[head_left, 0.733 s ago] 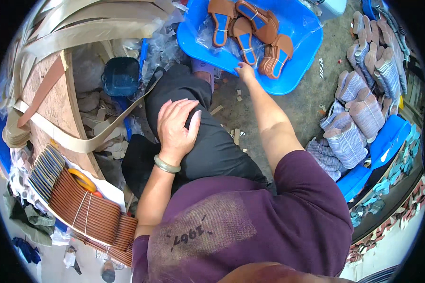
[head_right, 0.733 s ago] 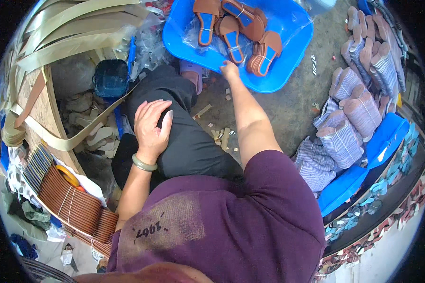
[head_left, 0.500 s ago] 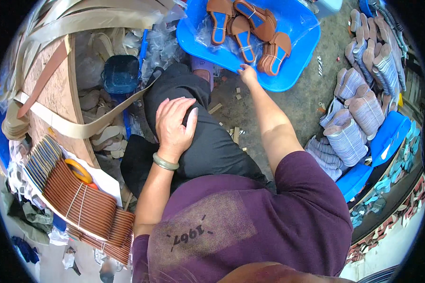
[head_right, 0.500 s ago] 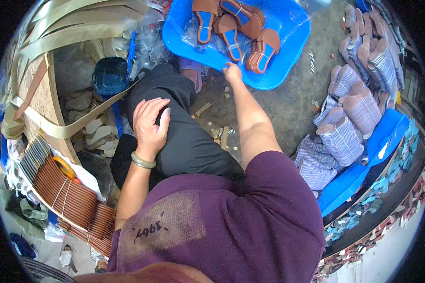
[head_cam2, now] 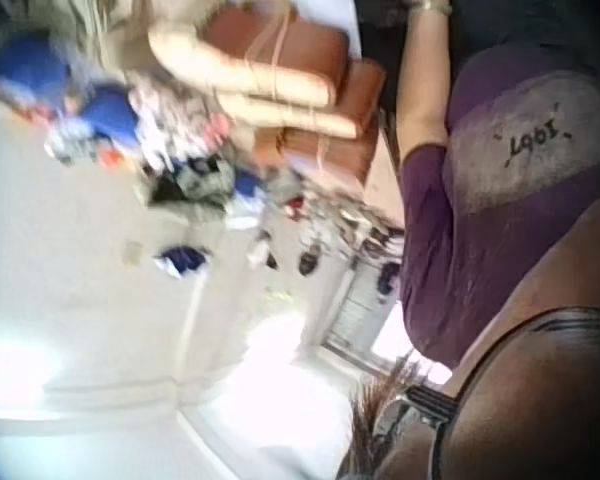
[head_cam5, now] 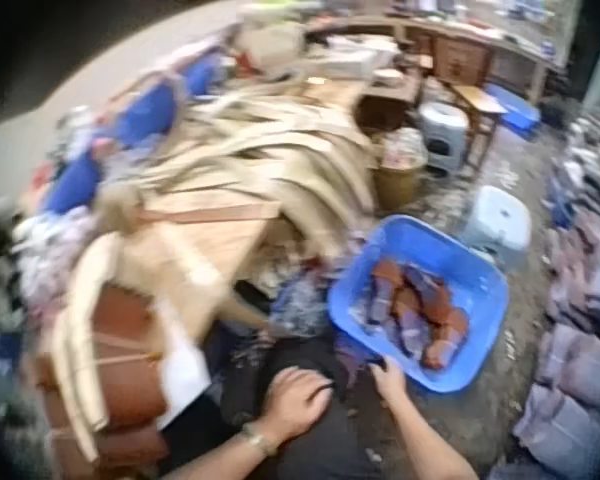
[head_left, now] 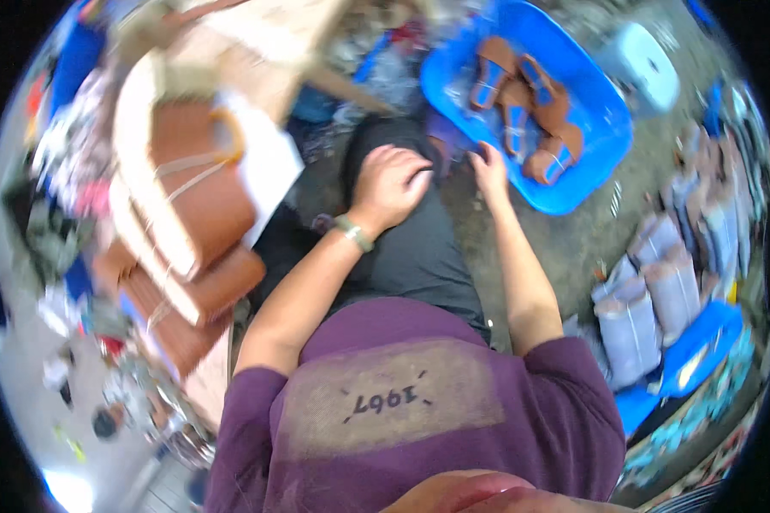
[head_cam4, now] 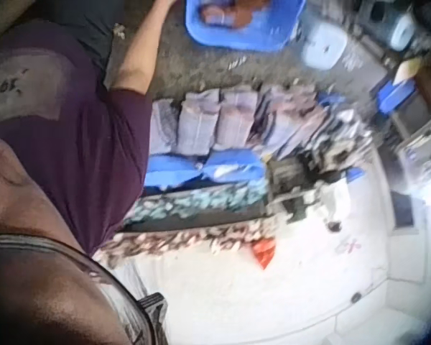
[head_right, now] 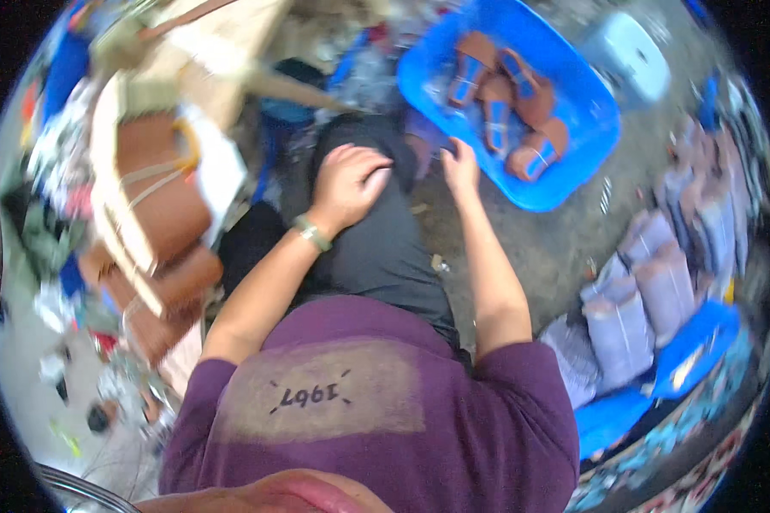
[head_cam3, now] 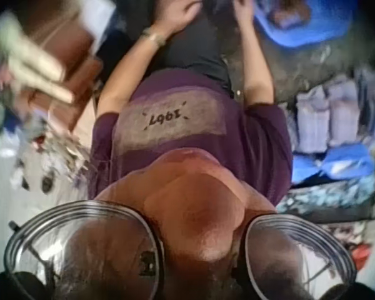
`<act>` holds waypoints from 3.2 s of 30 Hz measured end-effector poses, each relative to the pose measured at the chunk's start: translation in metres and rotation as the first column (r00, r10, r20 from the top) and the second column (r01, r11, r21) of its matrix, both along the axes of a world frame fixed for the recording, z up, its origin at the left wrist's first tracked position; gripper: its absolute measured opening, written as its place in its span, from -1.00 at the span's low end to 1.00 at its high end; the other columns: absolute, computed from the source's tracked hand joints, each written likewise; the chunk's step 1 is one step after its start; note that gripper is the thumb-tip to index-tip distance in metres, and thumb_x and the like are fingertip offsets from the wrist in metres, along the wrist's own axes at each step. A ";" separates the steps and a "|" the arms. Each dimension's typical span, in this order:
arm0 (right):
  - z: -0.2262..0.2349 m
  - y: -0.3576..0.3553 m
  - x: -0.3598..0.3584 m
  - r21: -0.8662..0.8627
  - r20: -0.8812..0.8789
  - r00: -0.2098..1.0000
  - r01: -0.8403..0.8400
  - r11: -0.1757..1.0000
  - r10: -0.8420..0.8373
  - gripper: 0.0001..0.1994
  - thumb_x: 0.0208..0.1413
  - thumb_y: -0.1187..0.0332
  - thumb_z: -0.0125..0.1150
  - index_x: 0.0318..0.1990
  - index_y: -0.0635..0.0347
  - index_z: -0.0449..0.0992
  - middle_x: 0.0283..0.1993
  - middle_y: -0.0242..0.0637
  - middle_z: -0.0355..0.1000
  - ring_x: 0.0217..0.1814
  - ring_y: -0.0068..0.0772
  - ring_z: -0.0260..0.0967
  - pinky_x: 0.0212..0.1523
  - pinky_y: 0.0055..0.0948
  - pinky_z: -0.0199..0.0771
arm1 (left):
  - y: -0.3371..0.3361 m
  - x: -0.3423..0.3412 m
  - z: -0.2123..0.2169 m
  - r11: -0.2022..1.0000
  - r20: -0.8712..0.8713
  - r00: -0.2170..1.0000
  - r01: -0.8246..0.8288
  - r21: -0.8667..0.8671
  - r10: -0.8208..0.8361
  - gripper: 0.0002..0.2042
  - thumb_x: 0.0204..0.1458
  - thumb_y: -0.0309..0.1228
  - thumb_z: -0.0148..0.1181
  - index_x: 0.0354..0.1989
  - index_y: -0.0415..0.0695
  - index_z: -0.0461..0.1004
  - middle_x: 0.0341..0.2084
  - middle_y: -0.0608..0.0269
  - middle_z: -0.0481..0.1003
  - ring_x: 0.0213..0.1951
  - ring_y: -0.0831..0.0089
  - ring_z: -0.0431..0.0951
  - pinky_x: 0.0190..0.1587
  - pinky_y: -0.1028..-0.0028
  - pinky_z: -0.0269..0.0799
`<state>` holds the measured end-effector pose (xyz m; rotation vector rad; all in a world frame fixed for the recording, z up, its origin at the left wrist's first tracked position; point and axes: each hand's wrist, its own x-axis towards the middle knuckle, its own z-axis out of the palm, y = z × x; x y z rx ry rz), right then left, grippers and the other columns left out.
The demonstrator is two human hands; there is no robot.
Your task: The person assembles slipper soles by peeling protective paper from adhesive surfaces and pressing them onto brown slipper bases. They stack the assembled units, bundle them with a rubber band, and place the bundle into a blue bin.
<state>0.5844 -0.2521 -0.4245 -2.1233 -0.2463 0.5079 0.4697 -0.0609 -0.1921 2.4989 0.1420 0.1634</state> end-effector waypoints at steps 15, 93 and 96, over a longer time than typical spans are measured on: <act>0.375 0.105 -0.085 0.877 0.019 0.924 -0.198 0.437 0.381 -0.59 0.26 0.36 0.08 0.22 0.27 0.26 0.16 -0.18 0.36 0.20 -0.37 0.31 0.14 -0.42 0.34 | -0.022 -0.060 0.000 0.987 -0.052 0.998 0.041 0.153 -0.033 -0.74 0.11 -0.21 0.03 -0.20 -0.07 0.58 -0.08 0.24 0.50 0.14 0.31 0.34 0.30 0.06 0.03; 0.312 -0.052 -0.132 0.878 -0.365 0.924 0.382 0.287 -0.112 -0.51 0.33 0.12 -0.17 0.29 0.23 0.16 0.22 -0.16 0.30 0.19 -0.25 0.35 0.20 -0.26 0.38 | -0.080 -0.085 0.128 0.398 0.053 0.998 0.063 -0.915 -0.036 -0.09 0.09 -0.24 0.09 0.41 -0.24 -0.45 0.38 0.01 -0.20 0.40 0.23 -0.14 0.38 0.28 -0.15; 0.263 -0.069 -0.116 0.770 -0.480 0.827 0.557 0.312 -0.292 -0.49 0.33 0.10 -0.14 0.30 0.21 0.15 0.27 -0.20 0.26 0.28 -0.29 0.26 0.27 -0.26 0.26 | -0.094 -0.045 0.077 0.499 0.002 0.996 0.048 -0.865 -0.092 -0.08 0.09 -0.19 0.10 0.40 -0.29 -0.42 0.40 -0.08 -0.31 0.43 0.15 -0.30 0.40 0.27 -0.28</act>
